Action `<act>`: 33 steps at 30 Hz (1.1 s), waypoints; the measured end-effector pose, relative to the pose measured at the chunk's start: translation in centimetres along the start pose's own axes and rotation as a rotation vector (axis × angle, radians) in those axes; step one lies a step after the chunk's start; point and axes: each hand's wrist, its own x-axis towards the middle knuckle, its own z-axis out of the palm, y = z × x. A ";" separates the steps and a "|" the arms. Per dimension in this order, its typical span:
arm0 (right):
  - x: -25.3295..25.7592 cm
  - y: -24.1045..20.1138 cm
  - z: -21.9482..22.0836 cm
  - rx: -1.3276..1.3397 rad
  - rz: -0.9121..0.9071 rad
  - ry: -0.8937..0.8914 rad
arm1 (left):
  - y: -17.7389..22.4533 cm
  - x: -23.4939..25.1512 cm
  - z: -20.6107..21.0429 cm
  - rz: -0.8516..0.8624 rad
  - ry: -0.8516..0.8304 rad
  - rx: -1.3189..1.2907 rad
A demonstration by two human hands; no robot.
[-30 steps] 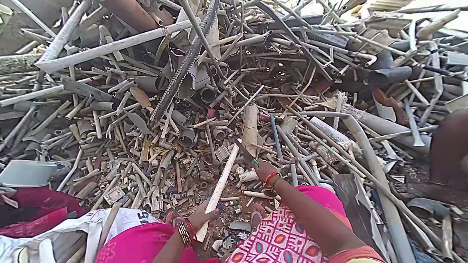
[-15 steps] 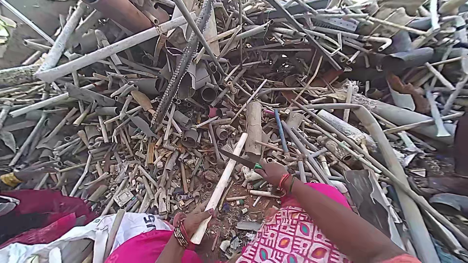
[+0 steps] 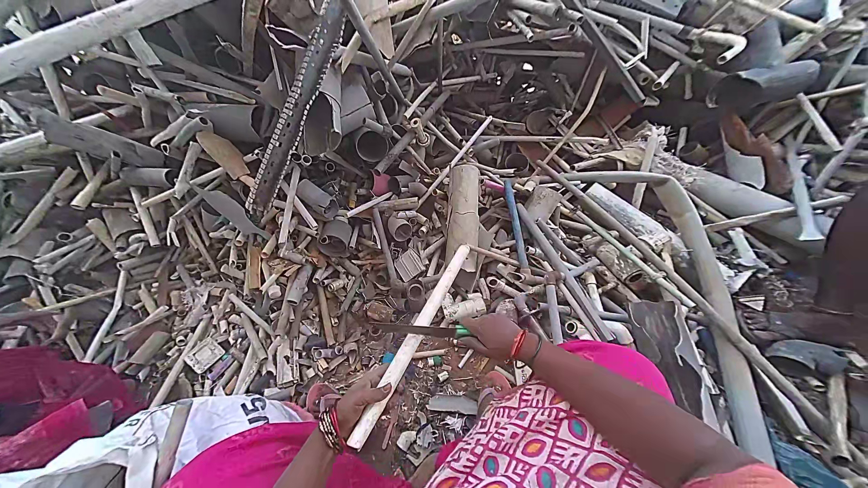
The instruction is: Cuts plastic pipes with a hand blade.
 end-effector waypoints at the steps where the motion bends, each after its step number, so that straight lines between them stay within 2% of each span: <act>1: 0.0 0.6 0.7 -0.014 -0.058 -0.007 | -0.3 0.3 0.0 0.018 -0.028 -0.037; 2: 0.2 1.3 0.8 0.001 0.004 -0.008 | -0.6 0.6 0.0 0.023 -0.052 -0.063; 4: 1.2 3.0 -0.2 0.099 0.304 0.018 | -0.8 1.0 0.0 0.007 -0.107 -0.082; 5: 1.3 3.6 -0.4 0.119 0.394 0.023 | -1.0 1.2 0.2 -0.003 -0.135 -0.098; 6: 0.9 3.5 -0.3 0.093 0.375 0.007 | -1.0 1.1 0.3 -0.018 -0.136 -0.119; 7: 0.3 2.7 0.0 0.052 0.275 -0.020 | -0.7 1.1 0.4 -0.029 -0.098 -0.140; 9: -0.7 0.7 1.0 -0.061 0.000 -0.034 | 0.0 0.8 1.0 -0.023 0.100 -0.192; 10: -0.8 -0.1 1.3 -0.083 -0.062 -0.022 | 0.4 0.5 1.4 -0.016 0.219 -0.193; 12: -0.5 -0.8 0.9 -0.008 0.023 0.047 | 1.1 -0.1 1.8 -0.028 0.356 -0.176; 14: 0.4 -0.3 -0.4 0.111 0.172 0.232 | 1.8 -0.2 2.2 -0.036 0.406 -0.065; 15: 0.9 -0.1 -1.2 0.161 0.252 0.281 | 1.8 -0.3 2.3 -0.032 0.397 0.008; 17: 1.8 0.1 -2.3 0.197 0.382 0.258 | 1.1 -0.4 2.3 -0.034 0.350 0.160; 19: 2.5 -0.4 -2.3 0.211 0.397 0.212 | 0.9 -0.2 2.2 -0.051 0.308 0.301; 21: 2.1 -2.0 -1.2 0.190 0.239 0.142 | 0.6 0.0 1.7 -0.062 0.289 0.432; 23: 1.5 -3.4 0.0 0.032 -0.027 0.055 | 1.0 0.1 0.8 -0.075 0.336 0.630; 24: 1.6 -3.4 0.3 -0.013 -0.069 0.043 | 1.4 0.2 0.4 -0.113 0.355 0.707; 26: 2.5 -1.9 -0.8 0.067 0.144 0.040 | 1.7 0.1 -0.1 -0.168 0.359 0.816; 28: 3.7 1.1 -1.8 0.251 0.411 0.184 | 1.9 0.0 0.3 -0.178 0.333 0.840; 29: 3.7 2.0 -1.7 0.288 0.474 0.239 | 1.8 0.0 0.7 -0.174 0.314 0.819; 30: 3.1 2.0 -1.3 0.284 0.457 0.234 | 1.8 0.0 1.0 -0.176 0.292 0.795; 31: 2.2 1.4 -0.7 0.249 0.362 0.178 | 1.9 0.1 1.1 -0.169 0.270 0.776; 33: 1.0 -0.1 0.7 0.112 0.079 0.034 | 1.6 0.5 1.1 -0.137 0.237 0.795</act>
